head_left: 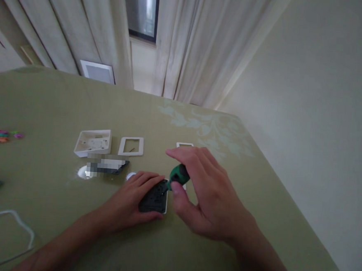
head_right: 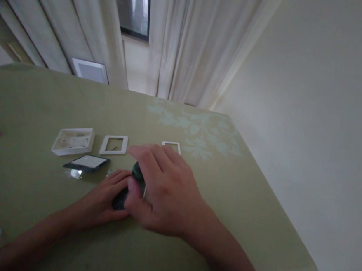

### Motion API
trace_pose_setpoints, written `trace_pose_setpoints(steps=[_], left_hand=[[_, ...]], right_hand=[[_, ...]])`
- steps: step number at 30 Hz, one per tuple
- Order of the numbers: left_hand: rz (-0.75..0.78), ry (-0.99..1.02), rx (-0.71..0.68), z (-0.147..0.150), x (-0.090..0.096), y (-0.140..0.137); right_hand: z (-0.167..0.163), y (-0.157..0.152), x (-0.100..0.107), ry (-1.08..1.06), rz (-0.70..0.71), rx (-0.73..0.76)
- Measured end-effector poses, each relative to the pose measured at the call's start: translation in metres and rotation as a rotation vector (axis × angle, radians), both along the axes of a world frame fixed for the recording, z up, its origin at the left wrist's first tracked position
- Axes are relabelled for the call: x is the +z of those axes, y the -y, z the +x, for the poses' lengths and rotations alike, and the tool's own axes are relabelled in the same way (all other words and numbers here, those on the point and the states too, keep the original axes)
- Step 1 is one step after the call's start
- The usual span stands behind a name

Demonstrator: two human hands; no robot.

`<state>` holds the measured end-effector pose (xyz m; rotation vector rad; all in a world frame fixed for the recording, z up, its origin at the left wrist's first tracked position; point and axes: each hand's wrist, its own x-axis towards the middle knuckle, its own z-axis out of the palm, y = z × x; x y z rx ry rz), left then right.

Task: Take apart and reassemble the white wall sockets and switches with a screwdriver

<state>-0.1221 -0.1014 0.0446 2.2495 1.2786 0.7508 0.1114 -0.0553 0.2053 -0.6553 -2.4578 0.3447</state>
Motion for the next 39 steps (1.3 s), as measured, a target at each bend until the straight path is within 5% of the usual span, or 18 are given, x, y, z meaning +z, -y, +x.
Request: trace_pose_setpoints(steps=[6, 13, 22, 25, 39], left_hand=[[0.035, 0.093, -0.019, 0.001, 0.013, 0.002], [-0.085, 0.386, -0.021, 0.021, 0.042, -0.010], [-0.243, 0.467, -0.001, 0.024, 0.044, -0.027], [-0.205, 0.467, -0.080, 0.023, 0.046, -0.025], [-0.121, 0.407, 0.081, 0.016, 0.046, -0.033]], right_hand=[[-0.001, 0.000, -0.001, -0.007, -0.096, 0.025], [-0.002, -0.003, -0.003, -0.020, -0.018, -0.014], [-0.007, -0.005, -0.011, -0.142, -0.016, -0.082], [-0.009, -0.007, -0.014, -0.171, -0.024, -0.077], [-0.020, -0.013, -0.023, -0.202, -0.024, -0.103]])
